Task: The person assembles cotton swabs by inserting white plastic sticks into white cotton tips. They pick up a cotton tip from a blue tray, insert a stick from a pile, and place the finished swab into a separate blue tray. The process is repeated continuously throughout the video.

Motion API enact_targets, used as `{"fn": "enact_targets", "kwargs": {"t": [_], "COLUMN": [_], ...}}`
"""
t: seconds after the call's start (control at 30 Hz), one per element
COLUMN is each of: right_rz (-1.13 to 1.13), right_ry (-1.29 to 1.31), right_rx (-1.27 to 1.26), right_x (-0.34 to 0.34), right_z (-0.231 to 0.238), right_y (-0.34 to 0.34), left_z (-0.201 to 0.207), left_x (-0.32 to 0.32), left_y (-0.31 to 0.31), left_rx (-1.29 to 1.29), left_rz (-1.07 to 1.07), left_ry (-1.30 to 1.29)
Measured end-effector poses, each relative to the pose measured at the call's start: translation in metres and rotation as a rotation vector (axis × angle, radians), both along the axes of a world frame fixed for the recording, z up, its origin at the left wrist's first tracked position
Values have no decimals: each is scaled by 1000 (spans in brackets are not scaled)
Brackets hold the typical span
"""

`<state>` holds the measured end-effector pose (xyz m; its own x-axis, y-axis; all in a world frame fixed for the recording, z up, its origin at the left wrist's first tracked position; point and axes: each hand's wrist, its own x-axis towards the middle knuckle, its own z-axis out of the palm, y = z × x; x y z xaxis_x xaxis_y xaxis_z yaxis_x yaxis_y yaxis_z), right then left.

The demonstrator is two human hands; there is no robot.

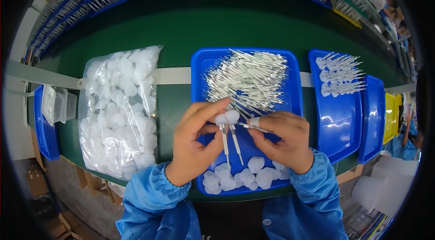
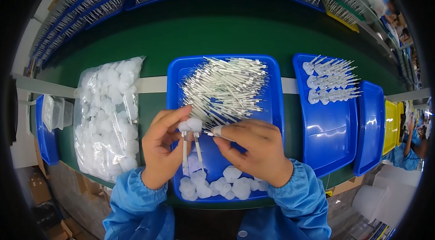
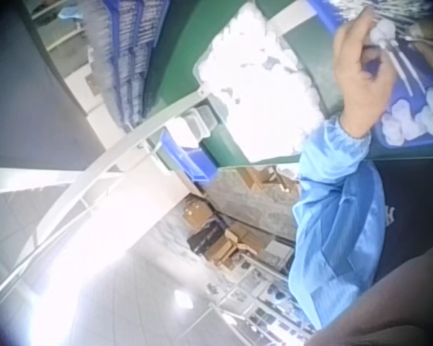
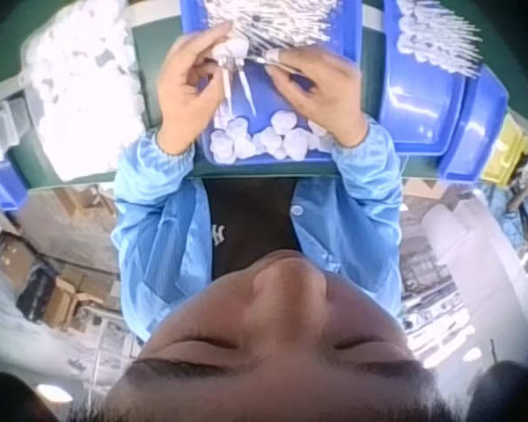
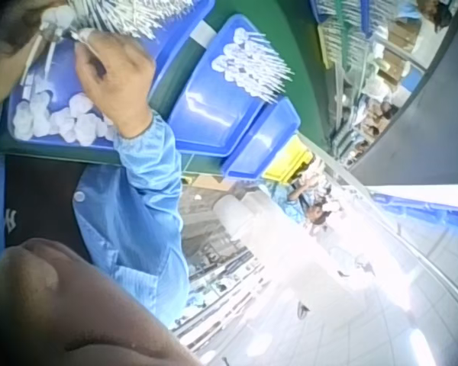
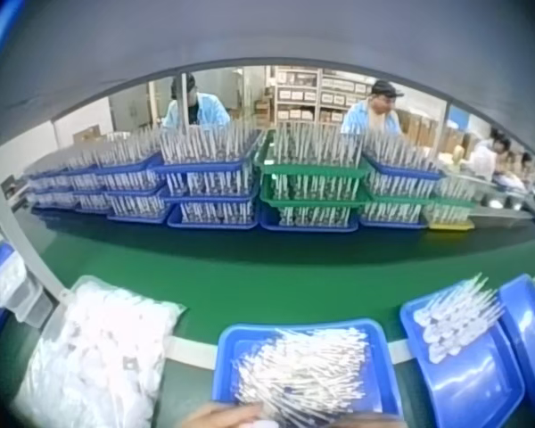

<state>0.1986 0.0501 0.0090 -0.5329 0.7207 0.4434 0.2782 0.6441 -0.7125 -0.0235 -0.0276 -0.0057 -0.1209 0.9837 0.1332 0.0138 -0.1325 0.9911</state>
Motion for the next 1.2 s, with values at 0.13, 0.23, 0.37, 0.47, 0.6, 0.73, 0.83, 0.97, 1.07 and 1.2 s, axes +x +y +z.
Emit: {"fn": "enact_targets", "kwargs": {"t": [0.13,0.23,0.37,0.47,0.6,0.73,0.83,0.97,1.07,1.2], "right_rz": [13,-4,-26,-55,-88,-75,-21,-6,-8,-61], "right_ry": [96,25,23,31,45,-13,-35,-26,-28,-109], "right_rx": [-80,-93,-159,-215,-297,-292,-218,-587,-667,-235], "right_x": [-1,0,-1,-1,-4,-7,-4,-5,-5,-6], "right_z": [1,1,5,5,4,7,-2,12,12,0], "right_y": [-1,-1,-4,-7,-15,-14,-9,-10,-7,-7], "left_z": [-1,1,2,1,6,3,2,6,6,6], "left_x": [-2,0,1,-1,-1,2,2,1,-1,1], "left_y": [1,0,-1,0,4,2,4,2,3,3], "left_rx": [12,31,16,71,174,147,122,38,100,191], "left_rz": [-6,-20,18,42,26,57,29,-14,-16,19], "left_ry": [6,38,-3,100,347,299,261,354,418,523]}}
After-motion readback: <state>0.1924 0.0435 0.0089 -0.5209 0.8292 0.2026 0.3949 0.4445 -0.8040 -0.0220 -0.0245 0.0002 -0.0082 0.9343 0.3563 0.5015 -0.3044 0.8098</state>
